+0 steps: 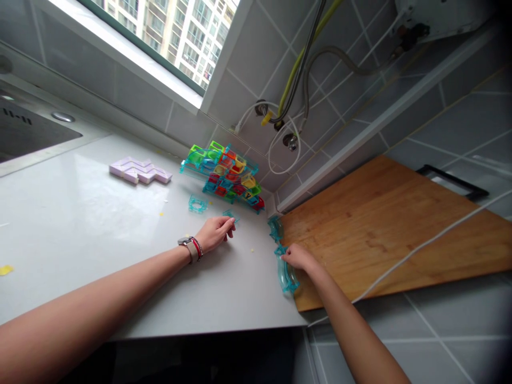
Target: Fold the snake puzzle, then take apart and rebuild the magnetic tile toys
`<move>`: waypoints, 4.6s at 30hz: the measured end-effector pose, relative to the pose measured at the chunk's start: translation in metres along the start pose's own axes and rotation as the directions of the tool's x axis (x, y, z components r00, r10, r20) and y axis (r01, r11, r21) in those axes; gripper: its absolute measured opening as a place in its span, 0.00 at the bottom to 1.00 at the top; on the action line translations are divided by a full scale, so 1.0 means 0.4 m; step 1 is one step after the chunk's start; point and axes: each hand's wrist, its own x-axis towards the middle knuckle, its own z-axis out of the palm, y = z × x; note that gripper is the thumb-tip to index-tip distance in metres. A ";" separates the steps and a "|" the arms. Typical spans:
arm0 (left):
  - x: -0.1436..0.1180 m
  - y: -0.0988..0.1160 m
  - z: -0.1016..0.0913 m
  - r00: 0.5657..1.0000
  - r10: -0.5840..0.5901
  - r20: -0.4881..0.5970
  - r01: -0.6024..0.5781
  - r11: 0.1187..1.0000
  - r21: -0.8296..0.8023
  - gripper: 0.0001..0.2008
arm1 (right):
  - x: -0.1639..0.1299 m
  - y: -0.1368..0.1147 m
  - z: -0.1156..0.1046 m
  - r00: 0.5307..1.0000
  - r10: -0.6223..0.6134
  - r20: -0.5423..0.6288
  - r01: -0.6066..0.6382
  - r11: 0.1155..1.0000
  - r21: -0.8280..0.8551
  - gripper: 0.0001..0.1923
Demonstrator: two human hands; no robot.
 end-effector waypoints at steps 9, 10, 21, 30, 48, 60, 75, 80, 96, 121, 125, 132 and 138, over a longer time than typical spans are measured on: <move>-0.018 0.015 -0.004 0.992 0.039 0.121 -0.069 0.964 0.257 0.17 | -0.002 -0.077 -0.049 0.975 0.056 -0.213 -0.050 0.998 0.031 0.22; -0.023 0.018 -0.003 0.987 0.050 0.155 -0.099 0.940 0.327 0.16 | -0.007 -0.103 -0.046 0.961 0.033 -0.275 -0.013 0.997 0.073 0.22; -0.022 0.042 -0.028 0.943 0.163 0.289 -0.287 0.837 0.465 0.13 | 0.121 -0.421 0.109 0.686 -0.154 -0.711 0.625 0.624 0.468 0.22; 0.048 0.002 -0.150 0.922 0.331 -0.200 -0.050 0.615 0.787 0.19 | 0.130 -0.414 0.157 0.770 -0.146 -0.621 0.587 0.544 0.599 0.08; 0.054 0.057 -0.116 0.875 -0.475 -0.089 0.328 0.719 -0.612 0.09 | 0.130 -0.439 0.135 0.902 -0.097 -0.420 0.321 -0.499 0.805 0.43; 0.026 0.103 -0.071 0.818 -0.573 0.053 0.433 0.553 -0.712 0.12 | 0.104 -0.413 0.103 0.915 -0.136 -0.379 0.212 -0.638 0.740 0.44; 0.002 0.122 -0.034 0.811 -0.494 0.314 0.578 0.589 -0.565 0.16 | 0.092 -0.415 0.119 0.775 -0.388 -0.498 0.380 -0.344 0.859 0.31; -0.001 0.116 -0.025 0.850 -0.490 0.193 0.509 0.669 -0.541 0.18 | 0.088 -0.403 0.116 0.663 -0.370 -0.651 0.682 -0.060 0.729 0.33; -0.002 0.092 -0.045 0.856 -0.418 0.303 0.506 0.565 -0.652 0.29 | 0.087 -0.384 0.107 0.636 -0.386 -0.668 0.769 0.382 0.512 0.33; 0.014 0.041 -0.038 0.897 -0.437 0.058 0.374 0.684 -0.626 0.21 | 0.290 -0.165 -0.061 0.952 -0.290 -0.098 0.292 0.956 0.012 0.38; 0.016 0.031 -0.040 0.899 -0.433 0.071 0.376 0.677 -0.633 0.23 | 0.282 -0.168 -0.078 0.968 -0.225 -0.115 0.217 0.973 -0.074 0.33; 0.017 0.035 -0.043 0.888 -0.456 0.064 0.388 0.665 -0.638 0.22 | 0.259 -0.151 -0.099 0.979 -0.161 -0.125 0.143 0.979 -0.145 0.31; 0.014 0.042 -0.041 0.884 -0.463 0.068 0.398 0.666 -0.631 0.19 | 0.244 -0.153 -0.093 0.978 -0.161 -0.130 0.144 0.981 -0.133 0.36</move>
